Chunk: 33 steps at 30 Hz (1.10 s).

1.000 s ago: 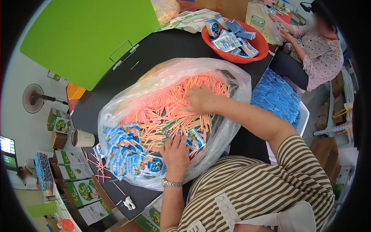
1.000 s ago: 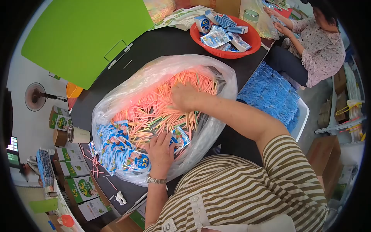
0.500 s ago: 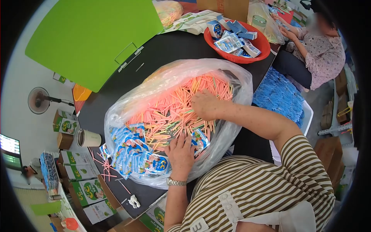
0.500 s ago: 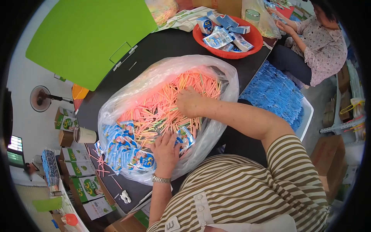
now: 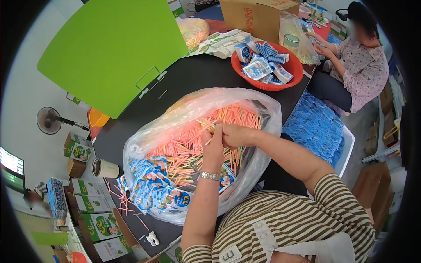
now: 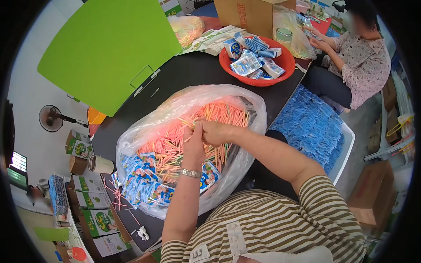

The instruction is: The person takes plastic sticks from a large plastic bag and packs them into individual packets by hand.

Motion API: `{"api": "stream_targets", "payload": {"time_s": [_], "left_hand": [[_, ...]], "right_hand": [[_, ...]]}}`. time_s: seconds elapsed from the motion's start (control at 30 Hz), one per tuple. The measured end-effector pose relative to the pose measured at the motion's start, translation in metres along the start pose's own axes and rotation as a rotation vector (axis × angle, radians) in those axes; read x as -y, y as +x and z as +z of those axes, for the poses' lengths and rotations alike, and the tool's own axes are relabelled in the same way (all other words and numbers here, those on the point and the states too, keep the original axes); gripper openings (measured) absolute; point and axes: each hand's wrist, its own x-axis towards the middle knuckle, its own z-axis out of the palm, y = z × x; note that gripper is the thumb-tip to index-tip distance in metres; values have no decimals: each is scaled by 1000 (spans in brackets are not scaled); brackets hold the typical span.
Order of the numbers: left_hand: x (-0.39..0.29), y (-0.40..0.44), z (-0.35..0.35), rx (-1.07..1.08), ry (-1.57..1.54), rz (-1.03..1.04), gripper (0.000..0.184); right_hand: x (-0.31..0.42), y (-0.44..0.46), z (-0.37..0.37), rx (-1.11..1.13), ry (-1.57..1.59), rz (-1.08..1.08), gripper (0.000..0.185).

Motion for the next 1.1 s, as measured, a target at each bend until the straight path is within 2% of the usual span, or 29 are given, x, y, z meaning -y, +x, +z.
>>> {"api": "stream_targets", "payload": {"time_s": [0.07,0.1,0.2,0.23,0.3,0.33,0.43,0.47,0.53,0.63,0.77,0.87,0.97,1.07,1.1], "left_hand": [[16,6,5,-106,-297,64,29],[22,10,0,-109,-294,60,29],[28,18,-22,-197,-471,114,29],[25,16,-26,-200,-466,111,29],[15,9,-32,-203,-615,7,22],[12,9,-33,-203,-690,-45,18],[23,9,-24,-128,-685,-9,28],[25,10,-18,-84,-686,17,34],[23,5,-6,-63,-661,9,34],[22,-4,-1,-70,-625,-4,35],[18,0,-15,31,-515,-127,36],[8,0,-12,-184,-728,-87,35],[12,2,-11,-191,-661,-22,26],[11,-3,-10,-202,-624,2,23],[9,-3,-8,-210,-628,6,23]], "right_hand": [[-10,5,4,-56,50,-35,24],[-15,6,3,-53,54,-35,24],[-21,5,-3,-84,-532,-63,25],[-25,1,-7,-82,-526,-65,25],[-27,-10,-16,-880,-865,-316,24],[-22,-12,-17,-882,-861,-316,24],[15,-30,-11,-410,-617,-134,28],[9,-22,-4,-420,-614,-127,28],[-5,-4,11,-149,-431,71,30],[-9,-13,24,-235,-469,29,32],[6,-25,26,-300,-420,-21,32],[7,-25,27,-264,-390,-23,33],[2,-20,31,-175,-372,-15,35],[-8,-25,34,-212,-22,-281,35],[-8,-24,34,-213,-27,-281,35]]}}
